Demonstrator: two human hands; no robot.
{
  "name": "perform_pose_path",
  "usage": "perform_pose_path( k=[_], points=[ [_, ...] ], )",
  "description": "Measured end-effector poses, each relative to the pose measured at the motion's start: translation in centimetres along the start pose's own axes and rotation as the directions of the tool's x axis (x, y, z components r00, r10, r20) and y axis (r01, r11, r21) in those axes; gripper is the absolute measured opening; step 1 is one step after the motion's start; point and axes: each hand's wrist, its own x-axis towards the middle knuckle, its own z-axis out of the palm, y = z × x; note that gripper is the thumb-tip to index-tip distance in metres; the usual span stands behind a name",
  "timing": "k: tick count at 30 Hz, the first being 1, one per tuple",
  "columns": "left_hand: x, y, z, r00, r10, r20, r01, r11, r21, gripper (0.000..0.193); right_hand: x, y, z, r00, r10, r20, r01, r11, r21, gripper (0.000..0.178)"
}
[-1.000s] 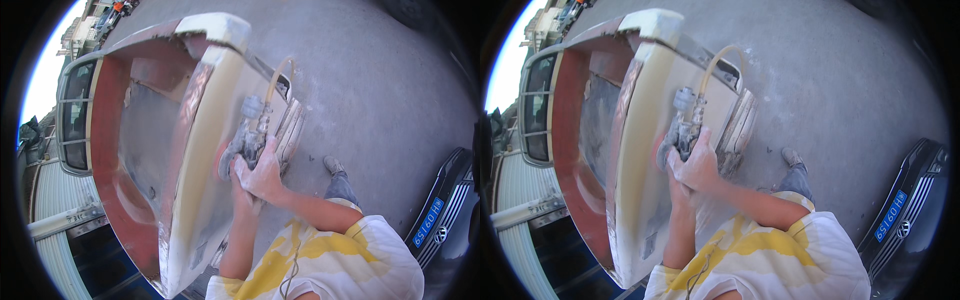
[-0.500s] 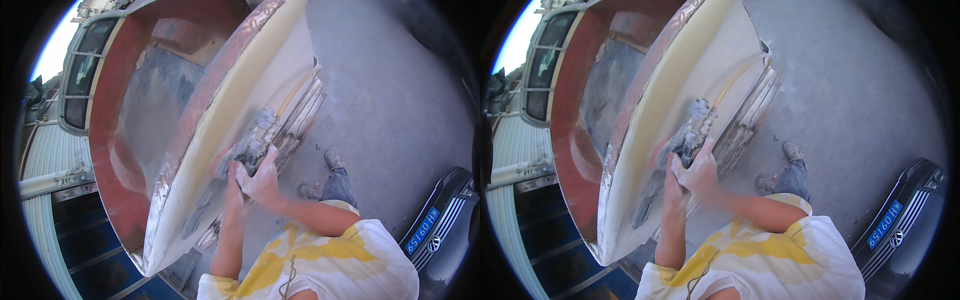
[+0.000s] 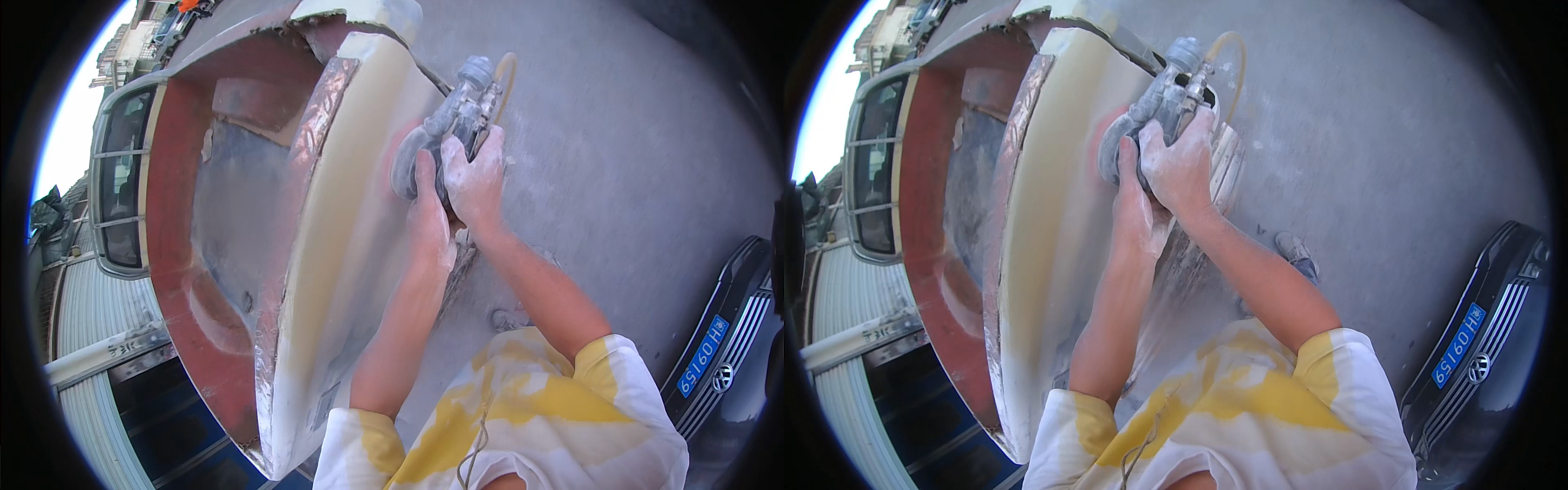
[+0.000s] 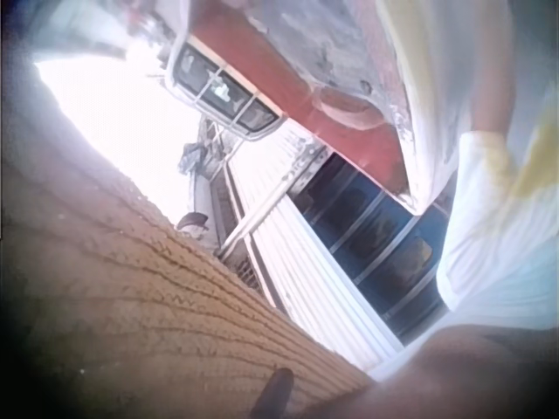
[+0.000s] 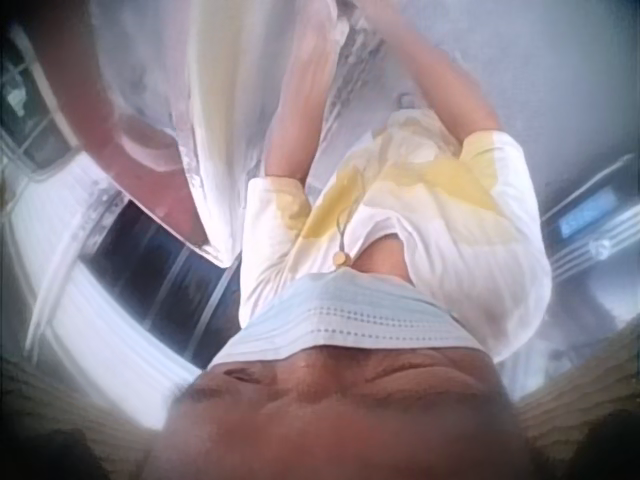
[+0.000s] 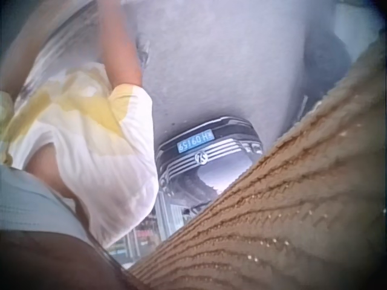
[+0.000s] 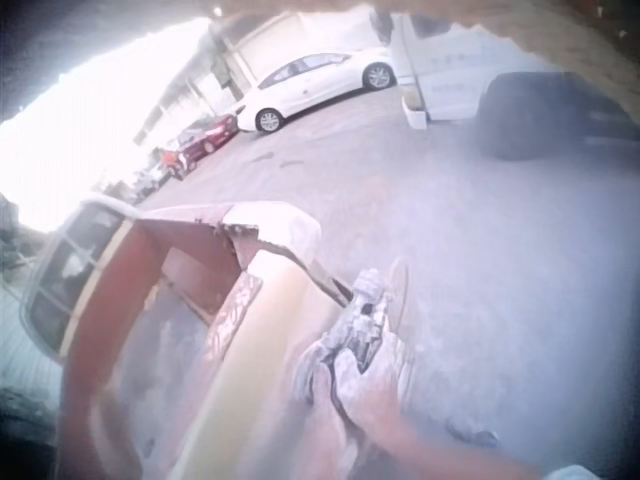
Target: The person uses a pneumatic orbital sander to smooth a detached car door panel. They move the sander across the surface in overlapping passes, occasionally pausing to wipe dust and check the surface with their hand. The work continues across the door's flat areas and edges.
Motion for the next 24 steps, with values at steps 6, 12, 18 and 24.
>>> perform_pose_path(
  k=[6, 12, 18, 24],
  points=[
    [-4.4, -1.2, -3.6, 0.998, 0.049, -0.040, -0.050, 0.999, -0.011, 0.085, -6.2, -0.2, 0.9, 1.000, -0.003, 0.016, 0.005, 0.995, -0.101, 0.053],
    [-12.3, -4.5, -13.6, 0.985, 0.096, -0.140, -0.108, 0.991, -0.076, 0.071, -18.8, 2.1, 3.0, 0.995, 0.012, 0.096, -0.007, 0.999, -0.048, 0.061],
    [-18.8, -6.1, -21.2, 0.970, 0.117, -0.214, -0.129, 0.991, -0.041, 0.080, -29.2, 3.3, 5.3, 0.991, 0.064, 0.118, -0.063, 0.998, -0.012, 0.064],
    [-14.9, -5.3, -18.7, 0.991, 0.137, -0.007, -0.137, 0.990, -0.039, 0.070, -24.5, 3.5, 5.2, 1.000, 0.008, -0.001, -0.008, 0.996, -0.085, 0.057]
  ],
)
